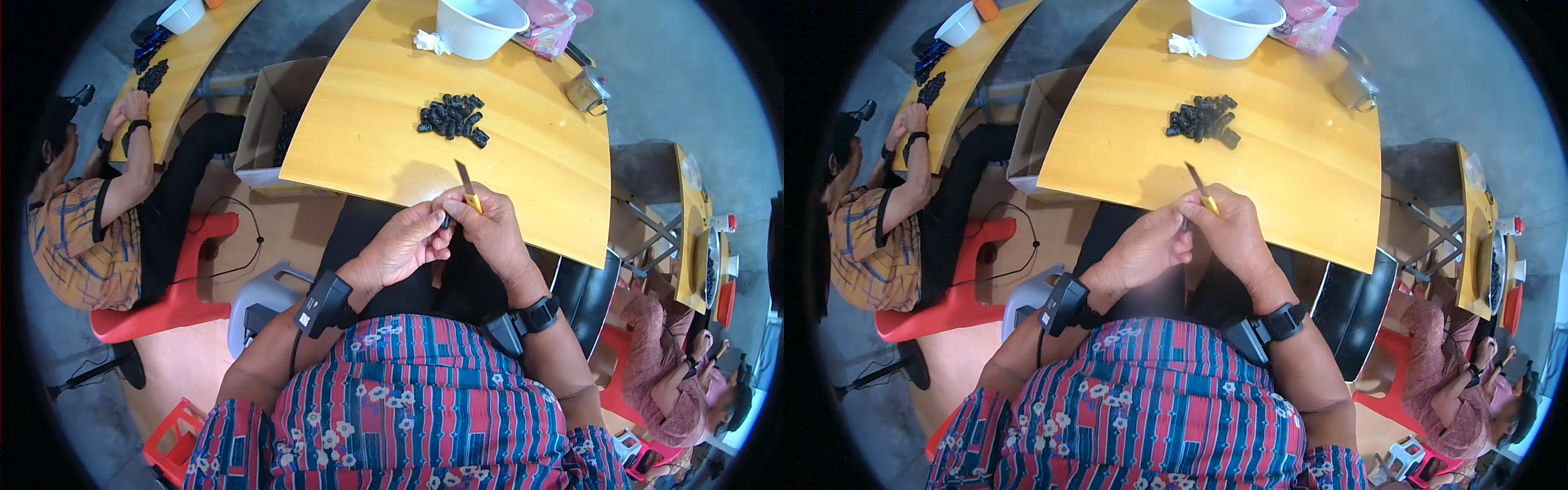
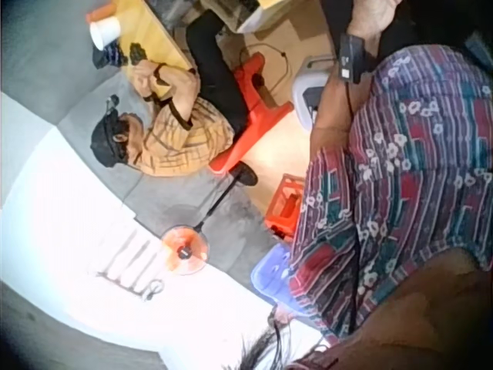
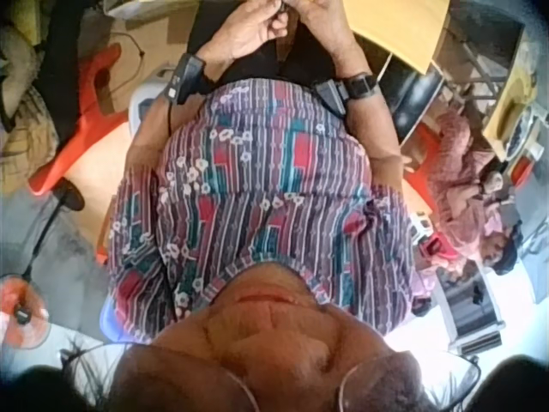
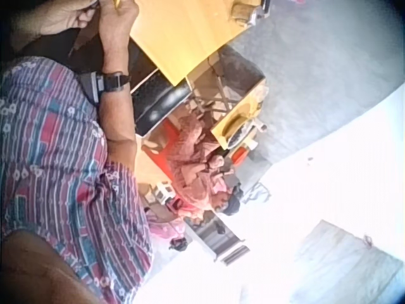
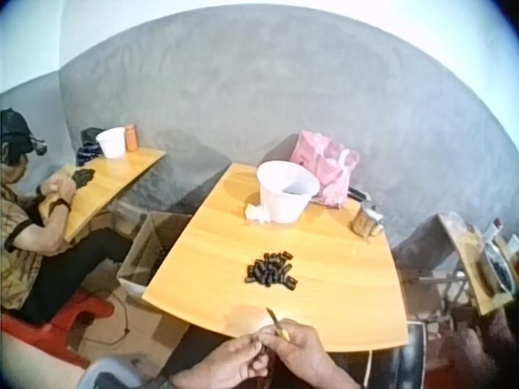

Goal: Trim excess material from small black rubber or plastic industrial components using a blade.

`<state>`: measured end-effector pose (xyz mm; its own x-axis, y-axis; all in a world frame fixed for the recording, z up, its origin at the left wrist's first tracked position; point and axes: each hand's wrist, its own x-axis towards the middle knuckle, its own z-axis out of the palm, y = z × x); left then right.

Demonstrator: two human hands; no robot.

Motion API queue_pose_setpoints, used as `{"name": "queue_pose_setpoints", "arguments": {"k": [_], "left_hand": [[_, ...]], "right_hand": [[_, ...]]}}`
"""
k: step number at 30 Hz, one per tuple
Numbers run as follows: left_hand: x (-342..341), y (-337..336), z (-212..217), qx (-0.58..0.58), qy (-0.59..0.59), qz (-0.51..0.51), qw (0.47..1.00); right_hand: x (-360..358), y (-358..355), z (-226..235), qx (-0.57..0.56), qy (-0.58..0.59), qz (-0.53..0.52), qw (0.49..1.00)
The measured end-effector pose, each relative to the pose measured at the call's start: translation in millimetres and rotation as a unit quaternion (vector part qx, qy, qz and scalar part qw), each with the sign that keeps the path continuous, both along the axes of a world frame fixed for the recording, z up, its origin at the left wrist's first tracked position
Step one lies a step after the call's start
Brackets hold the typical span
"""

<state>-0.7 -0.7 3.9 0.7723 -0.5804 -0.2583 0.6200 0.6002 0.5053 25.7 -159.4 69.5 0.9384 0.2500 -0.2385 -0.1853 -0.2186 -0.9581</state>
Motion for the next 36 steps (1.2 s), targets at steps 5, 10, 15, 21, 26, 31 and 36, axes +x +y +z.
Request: {"name": "queue_pose_setpoints", "arguments": {"k": [5, 10, 15, 21, 26, 31, 36], "left_hand": [[0, 2, 5, -0.055, -0.031, 0.039, 0.997], [-1, 3, 10, -0.058, -0.041, 0.072, 0.995], [2, 3, 3, -0.056, -0.044, 0.086, 0.994], [1, 3, 5, -0.032, -0.076, 0.082, 0.993], [0, 2, 7, -0.04, -0.082, 0.087, 0.992], [0, 1, 3, -0.047, -0.083, 0.089, 0.991], [0, 0, 4, -0.052, -0.084, 0.085, 0.991]], "right_hand": [[-7, -12, -3, 0.028, -0.039, -0.016, 0.999], [-9, -19, -13, -0.173, -0.299, 0.097, 0.933], [-15, -7, -4, -0.271, -0.327, 0.124, 0.897], [-13, -3, -5, -0.302, -0.318, 0.128, 0.89], [-14, -1, -5, -0.322, -0.306, 0.122, 0.888], [-13, 1, -5, -0.338, -0.312, 0.121, 0.88], [-14, 1, -8, -0.339, -0.304, 0.116, 0.883]]}}
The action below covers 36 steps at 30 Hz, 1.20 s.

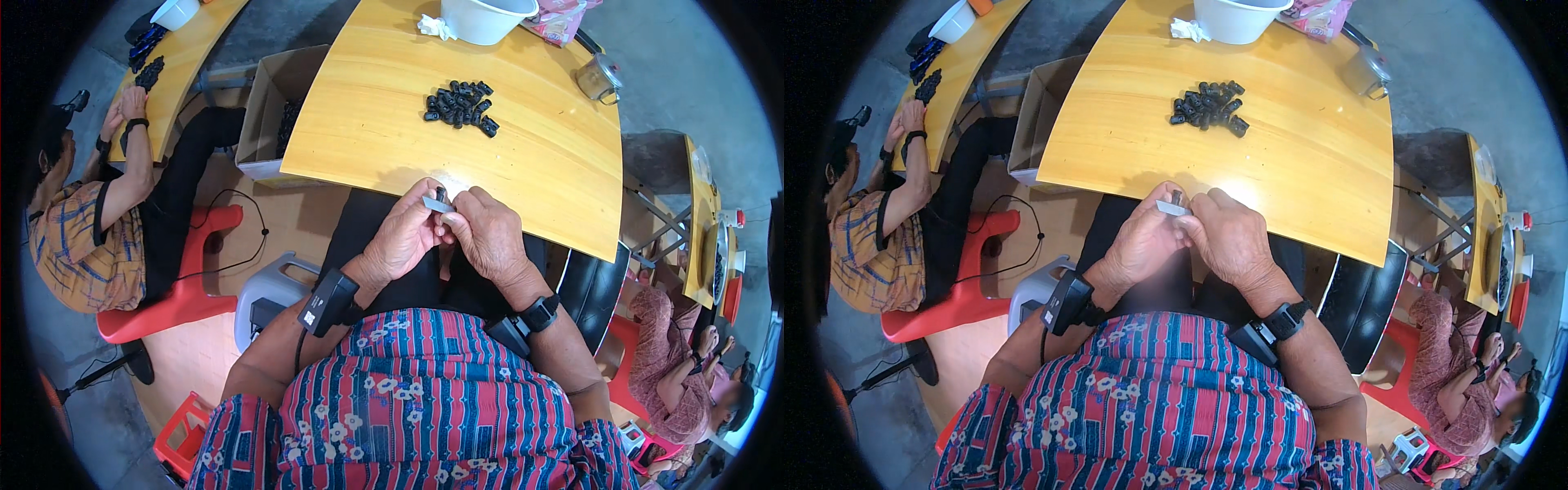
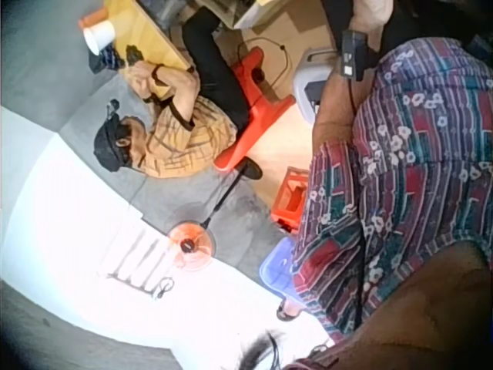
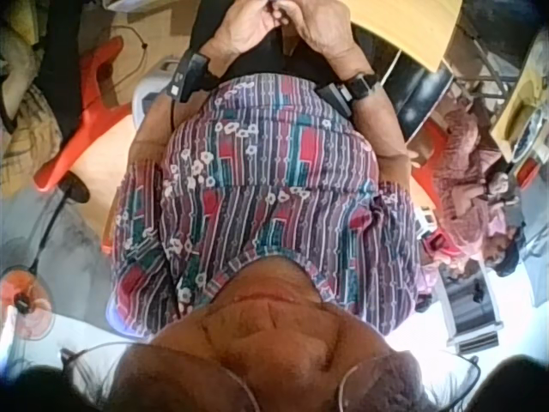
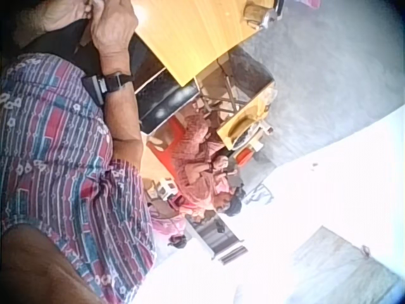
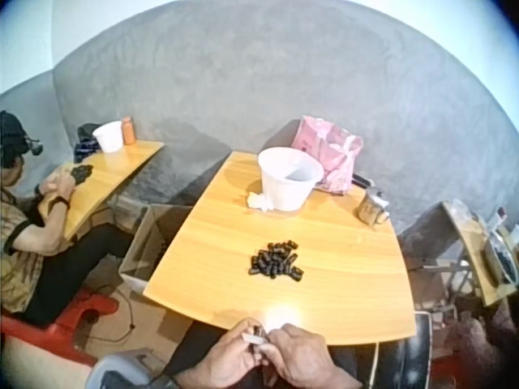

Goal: Trim excess material from small black rubber or plastic industrial components using a blade.

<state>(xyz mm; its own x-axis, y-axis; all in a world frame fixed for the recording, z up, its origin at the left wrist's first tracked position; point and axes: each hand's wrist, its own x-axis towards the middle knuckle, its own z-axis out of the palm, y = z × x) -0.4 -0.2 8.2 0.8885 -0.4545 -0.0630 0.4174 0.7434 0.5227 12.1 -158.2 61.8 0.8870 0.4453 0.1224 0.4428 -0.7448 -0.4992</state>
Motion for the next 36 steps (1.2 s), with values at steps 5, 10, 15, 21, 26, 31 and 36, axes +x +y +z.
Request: {"name": "queue_pose_setpoints", "arguments": {"k": [5, 10, 15, 21, 26, 31, 36], "left_hand": [[0, 0, -4, 0.002, 0.005, 0.004, 1.0], [1, -1, -4, -0.003, 0.003, 0.01, 1.0], [0, -2, -4, -0.018, 0.009, 0.019, 1.0], [2, -2, -3, -0.015, 0.013, 0.03, 0.999], [2, -4, -5, -0.009, 0.012, 0.04, 0.999], [1, -3, -3, -0.006, 0.012, 0.051, 0.999], [0, -4, 2, -0.014, 0.005, 0.034, 0.999]], "right_hand": [[-1, 2, 0, -0.002, 0.006, -0.002, 1.0], [-2, 3, -3, -0.008, 0.008, -0.011, 1.0], [-2, 4, -4, 0.002, 0.018, -0.016, 1.0], [-1, 6, -4, 0.009, 0.026, -0.016, 1.0], [-2, 9, -3, 0.006, 0.032, -0.027, 0.999], [-2, 10, -6, 0.031, 0.048, -0.03, 0.998], [0, 11, -6, 0.063, 0.063, -0.05, 0.995]]}}
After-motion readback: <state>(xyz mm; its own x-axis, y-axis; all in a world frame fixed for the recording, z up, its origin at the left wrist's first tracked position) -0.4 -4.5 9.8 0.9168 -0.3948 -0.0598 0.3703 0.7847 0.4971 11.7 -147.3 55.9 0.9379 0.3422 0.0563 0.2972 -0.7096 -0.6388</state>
